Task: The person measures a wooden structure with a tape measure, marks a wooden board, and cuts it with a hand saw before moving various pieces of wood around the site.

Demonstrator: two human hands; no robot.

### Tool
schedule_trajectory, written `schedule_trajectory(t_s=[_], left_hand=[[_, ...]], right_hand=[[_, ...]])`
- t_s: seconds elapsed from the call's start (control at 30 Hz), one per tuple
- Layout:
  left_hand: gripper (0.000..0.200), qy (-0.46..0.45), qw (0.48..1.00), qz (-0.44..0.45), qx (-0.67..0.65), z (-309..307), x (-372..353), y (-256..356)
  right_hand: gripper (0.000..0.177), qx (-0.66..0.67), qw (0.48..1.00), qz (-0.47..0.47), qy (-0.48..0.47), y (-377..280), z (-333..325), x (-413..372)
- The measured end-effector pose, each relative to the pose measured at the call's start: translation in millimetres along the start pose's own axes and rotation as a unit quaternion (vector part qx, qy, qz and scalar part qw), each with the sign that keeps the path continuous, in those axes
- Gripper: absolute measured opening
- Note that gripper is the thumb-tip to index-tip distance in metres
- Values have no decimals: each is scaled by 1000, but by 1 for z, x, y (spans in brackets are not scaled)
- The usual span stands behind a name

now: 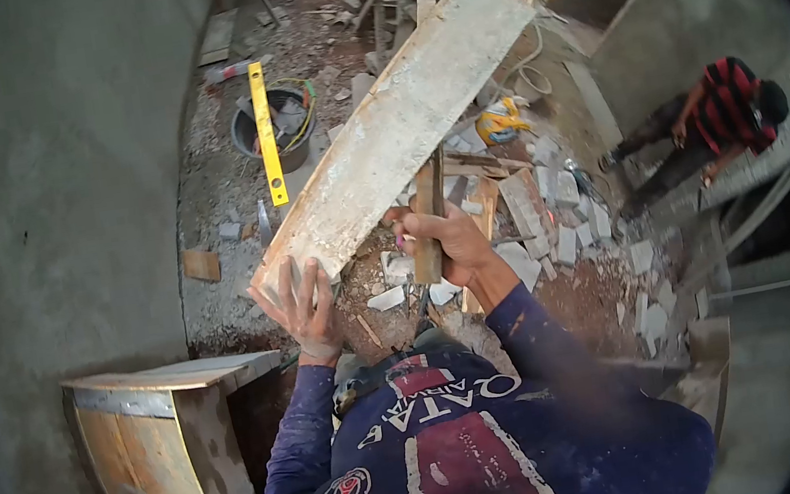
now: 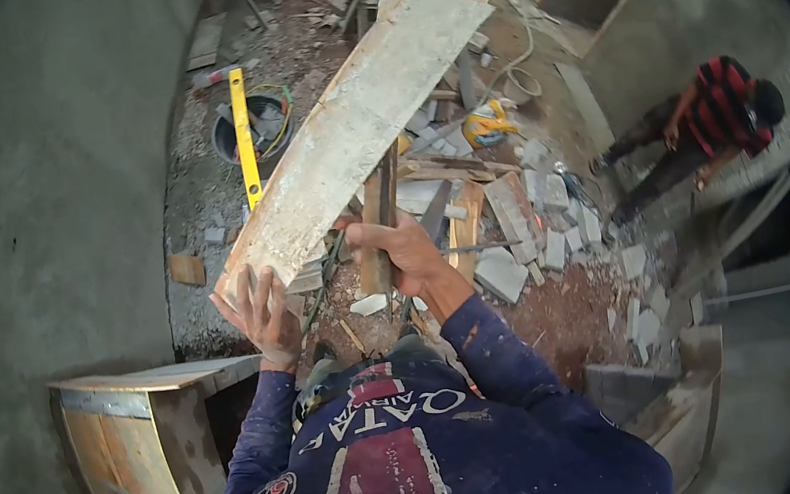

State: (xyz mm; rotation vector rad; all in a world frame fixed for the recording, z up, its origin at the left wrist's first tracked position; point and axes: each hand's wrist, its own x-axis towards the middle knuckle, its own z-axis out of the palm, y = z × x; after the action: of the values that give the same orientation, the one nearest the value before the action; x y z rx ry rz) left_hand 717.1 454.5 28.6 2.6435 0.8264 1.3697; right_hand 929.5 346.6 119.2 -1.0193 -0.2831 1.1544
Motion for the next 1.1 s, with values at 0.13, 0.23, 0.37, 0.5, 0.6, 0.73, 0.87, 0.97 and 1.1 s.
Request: schedule_trajectory(t_s=[0.13,0.23,0.37,0.5,0.6,0.73,0.87,0.97,1.1], left_hand=[[37,-17,997,75,-7,-9,12,-16],[48,-44,996,64,-53,1,8,-20],[61,-155,968,-28,-196,-38,35,0],[57,-204,923,-120,-302,-37,79,-27],[49,-320,823,-187,-431,-29,92,-63],[42,-448,621,-305,-566,-30,91,-62],[42,-474,586,-287,-592,-24,89,-39],[40,-466,593,-272,-598,-19,95,-26],[38,-453,596,-256,-612,-9,110,-10]], right_hand=[[39,18,994,-52,91,6,19,8],[44,67,985,-86,136,13,19,12],[47,38,974,-152,161,13,1,5],[58,48,975,-159,150,0,-15,-7],[62,22,973,-176,150,8,-40,-5],[63,24,974,-188,120,0,-41,-13],[73,31,978,-187,83,-14,-27,-28],[80,13,982,-173,73,-17,-26,-30],[83,-21,984,-166,61,-22,-24,-32]])
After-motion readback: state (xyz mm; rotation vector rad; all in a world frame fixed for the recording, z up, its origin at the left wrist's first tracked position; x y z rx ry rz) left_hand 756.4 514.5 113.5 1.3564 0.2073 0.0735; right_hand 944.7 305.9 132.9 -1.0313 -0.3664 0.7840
